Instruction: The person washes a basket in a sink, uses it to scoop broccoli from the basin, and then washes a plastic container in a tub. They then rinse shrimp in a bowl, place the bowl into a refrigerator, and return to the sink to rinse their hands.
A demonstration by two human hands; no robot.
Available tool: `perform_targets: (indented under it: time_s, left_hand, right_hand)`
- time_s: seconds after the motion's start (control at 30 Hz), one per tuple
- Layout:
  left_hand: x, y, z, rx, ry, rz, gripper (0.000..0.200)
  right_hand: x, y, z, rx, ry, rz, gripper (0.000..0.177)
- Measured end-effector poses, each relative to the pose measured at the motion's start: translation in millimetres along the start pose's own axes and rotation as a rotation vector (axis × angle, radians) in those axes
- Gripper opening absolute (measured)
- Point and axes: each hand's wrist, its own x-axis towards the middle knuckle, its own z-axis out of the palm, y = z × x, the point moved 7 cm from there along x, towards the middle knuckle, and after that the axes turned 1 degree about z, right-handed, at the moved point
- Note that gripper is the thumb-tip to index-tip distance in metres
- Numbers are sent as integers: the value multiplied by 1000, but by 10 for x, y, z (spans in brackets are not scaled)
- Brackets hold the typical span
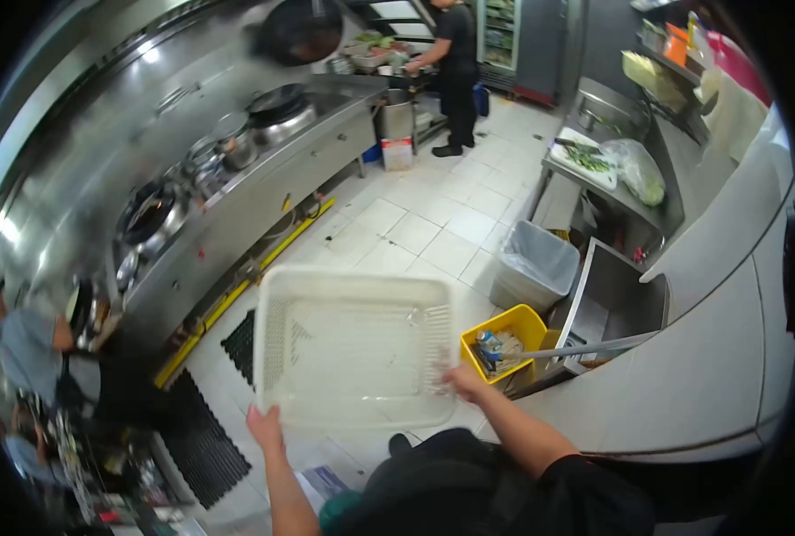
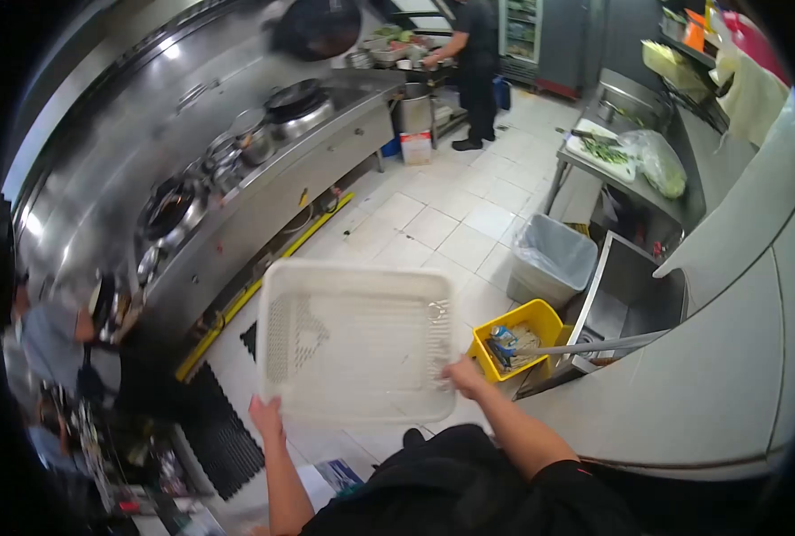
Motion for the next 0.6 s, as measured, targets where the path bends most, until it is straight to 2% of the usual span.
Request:
perform_targets:
  time_s: [0.07, 0.1, 0.13, 0.17, 0.2, 0.27, 0.3, 0.37, 0.4, 0.43, 0.47, 0.5, 0.53, 0.6]
  left_hand:
    - [509, 843, 999, -65, -177, 131, 30]
    - [774, 1100, 1510, 11, -334, 188, 37]
    - [913, 1747, 2464, -338, -641, 174, 44]
    - [879, 2093, 2890, -371, -845, 168, 52]
    - [1011, 2259, 3240, -379, -874, 187, 52]
    - [1102, 2636, 3813, -10, -866, 719, 54]
    - [1234, 2650, 4043, 177, -879, 706, 60]
    - [1889, 1894, 4530, 245, -811, 702, 64]
    - [2253, 1255, 4632, 394, -777, 476, 64]
    - [2498, 698, 4552, 551, -743, 369, 64]
    - [2717, 22, 4357, 639, -748, 154, 61]
    - [2959, -855, 4056, 947, -729, -12, 60]
    - [2988, -1423, 3709, 1081, -767, -155, 58]
    - [2865, -1866, 3216, 1119, -758, -418, 55]
  right_hand:
    - [-267, -574, -248, 107, 110, -10, 52]
    - [-212, -507, -521, 387, 113, -28, 56]
    - [-23, -534, -826, 686, 127, -86, 60]
    - [31, -546, -1022, 765, 159, -141, 63]
    - [100, -570, -1194, 838, 187, -194, 65]
    - [341, -592, -1573, 928, 230, -256, 65]
    - [470, -608, -1695, 1019, 255, -292, 65]
    - [780, -974, -2042, 1022, 244, -429, 66]
    - [876, -1060, -2104, 1048, 243, -515, 67]
    - [932, -1346, -2112, 1118, 187, -575, 68]
    - [1050, -1646, -2202, 1126, 198, -589, 68]
    - [1152, -1909, -2300, 1133, 241, -622, 69]
    - [1221, -2100, -2421, 1138, 291, -650, 70]
    - [1433, -2477, -2739, 1130, 350, -654, 69]
